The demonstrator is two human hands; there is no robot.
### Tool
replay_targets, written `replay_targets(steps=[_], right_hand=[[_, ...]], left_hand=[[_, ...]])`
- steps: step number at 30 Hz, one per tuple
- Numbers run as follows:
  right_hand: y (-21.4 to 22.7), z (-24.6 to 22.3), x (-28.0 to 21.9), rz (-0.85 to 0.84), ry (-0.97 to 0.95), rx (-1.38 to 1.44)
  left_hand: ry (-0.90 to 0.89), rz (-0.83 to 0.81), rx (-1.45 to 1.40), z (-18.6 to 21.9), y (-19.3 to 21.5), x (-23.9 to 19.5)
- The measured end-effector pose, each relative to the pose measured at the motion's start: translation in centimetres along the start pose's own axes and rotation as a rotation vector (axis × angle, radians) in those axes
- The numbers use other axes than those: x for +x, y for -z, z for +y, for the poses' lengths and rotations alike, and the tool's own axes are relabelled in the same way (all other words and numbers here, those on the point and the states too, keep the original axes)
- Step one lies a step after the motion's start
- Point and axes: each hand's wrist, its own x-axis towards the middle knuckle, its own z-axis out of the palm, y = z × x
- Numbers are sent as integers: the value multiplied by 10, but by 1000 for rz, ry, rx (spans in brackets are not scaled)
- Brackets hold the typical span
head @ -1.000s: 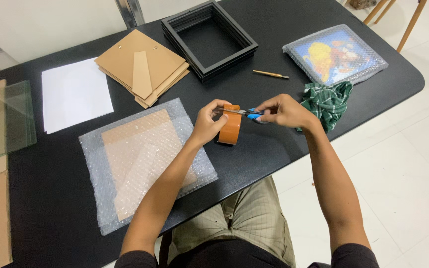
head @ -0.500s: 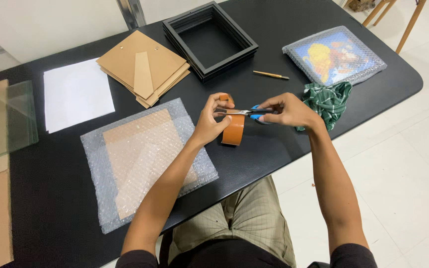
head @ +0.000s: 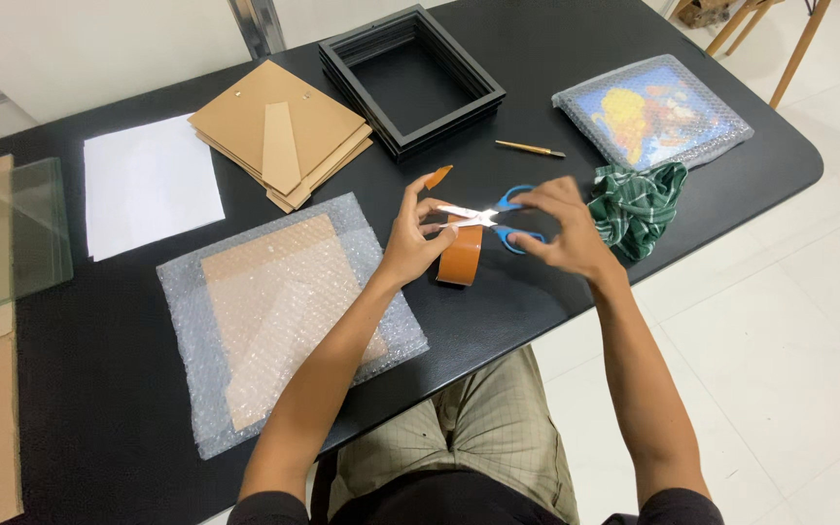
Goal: The person wraps a picture frame in bubble wrap and secures the edges with tape using scissors to cut the tape strips.
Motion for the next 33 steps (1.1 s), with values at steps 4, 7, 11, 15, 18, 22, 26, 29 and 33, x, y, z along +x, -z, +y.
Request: replay_targets(steps=[4, 7, 11, 15, 18, 22, 26, 29, 33], right_hand=[[11, 17, -2, 117, 66, -220], [8, 41, -11, 265, -2, -230], [-13, 73, -29, 283, -226, -525], [-29, 50, -29, 143, -255, -643], [-46, 54, -28, 73, -288, -775], [-55, 47, -21, -5, -377, -778], [-53, 42, -16, -48, -423, -719], [-54, 46, -19, -92, -432, -716], [-64, 50, -24, 78, -353, -628]], left_hand=[[-11, 8, -22, 5, -1, -2], [-5, 17, -18, 11, -2, -5], [-12, 26, -8, 17, -2, -6], [-36, 24, 37, 11, -2, -5], [-24, 28, 59, 15, -3, -9], [-42, 26, 58, 9, -4, -10], [-61, 23, 30, -2, -6, -10], [-52, 20, 1, 5, -5, -17], [-51, 23, -41, 6, -4, -23]])
